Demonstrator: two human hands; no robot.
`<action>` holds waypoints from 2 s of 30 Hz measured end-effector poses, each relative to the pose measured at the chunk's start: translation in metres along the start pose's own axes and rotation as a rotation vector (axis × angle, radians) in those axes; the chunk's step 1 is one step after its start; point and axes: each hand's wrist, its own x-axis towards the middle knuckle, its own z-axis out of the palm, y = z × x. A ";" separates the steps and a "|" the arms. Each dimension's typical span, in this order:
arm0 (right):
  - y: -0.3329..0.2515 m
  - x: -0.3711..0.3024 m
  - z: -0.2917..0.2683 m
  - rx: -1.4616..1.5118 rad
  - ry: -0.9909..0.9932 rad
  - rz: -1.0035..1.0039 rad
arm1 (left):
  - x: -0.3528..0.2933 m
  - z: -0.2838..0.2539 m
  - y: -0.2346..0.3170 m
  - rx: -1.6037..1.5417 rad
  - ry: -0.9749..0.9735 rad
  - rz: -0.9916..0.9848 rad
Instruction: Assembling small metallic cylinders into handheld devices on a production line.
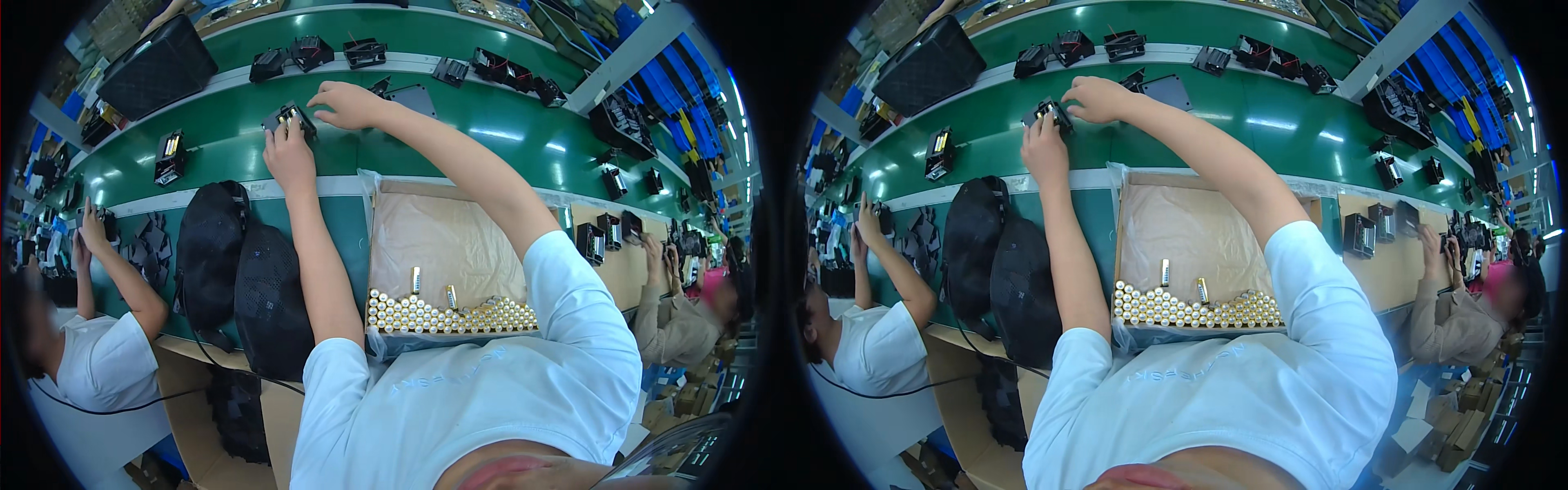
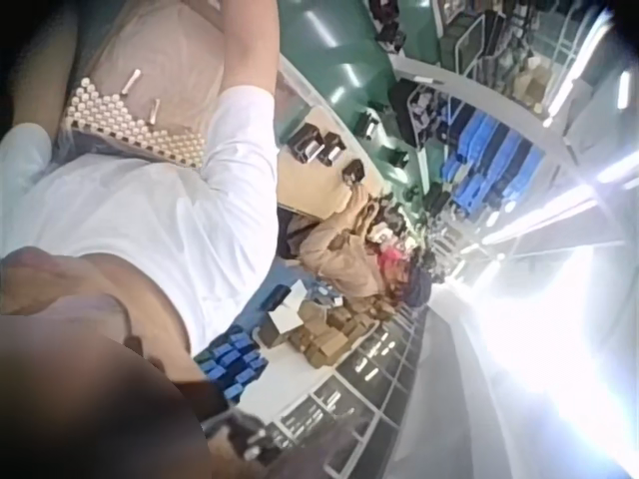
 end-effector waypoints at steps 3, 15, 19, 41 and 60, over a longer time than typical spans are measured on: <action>0.001 -0.001 -0.003 -0.016 -0.100 0.025 | -0.004 0.001 -0.001 0.137 0.015 0.013; 0.018 -0.017 -0.020 -0.562 0.082 0.011 | 0.008 0.008 -0.024 0.067 0.065 -0.100; 0.019 -0.027 -0.019 -0.507 -0.050 0.062 | 0.010 0.017 -0.041 0.082 0.126 -0.040; 0.004 -0.109 -0.075 -0.041 0.200 -0.156 | 0.058 -0.014 0.039 -0.597 -0.383 -0.015; -0.171 -0.391 -0.126 0.161 -0.376 0.356 | 0.021 -0.016 0.150 -1.265 -1.229 -0.162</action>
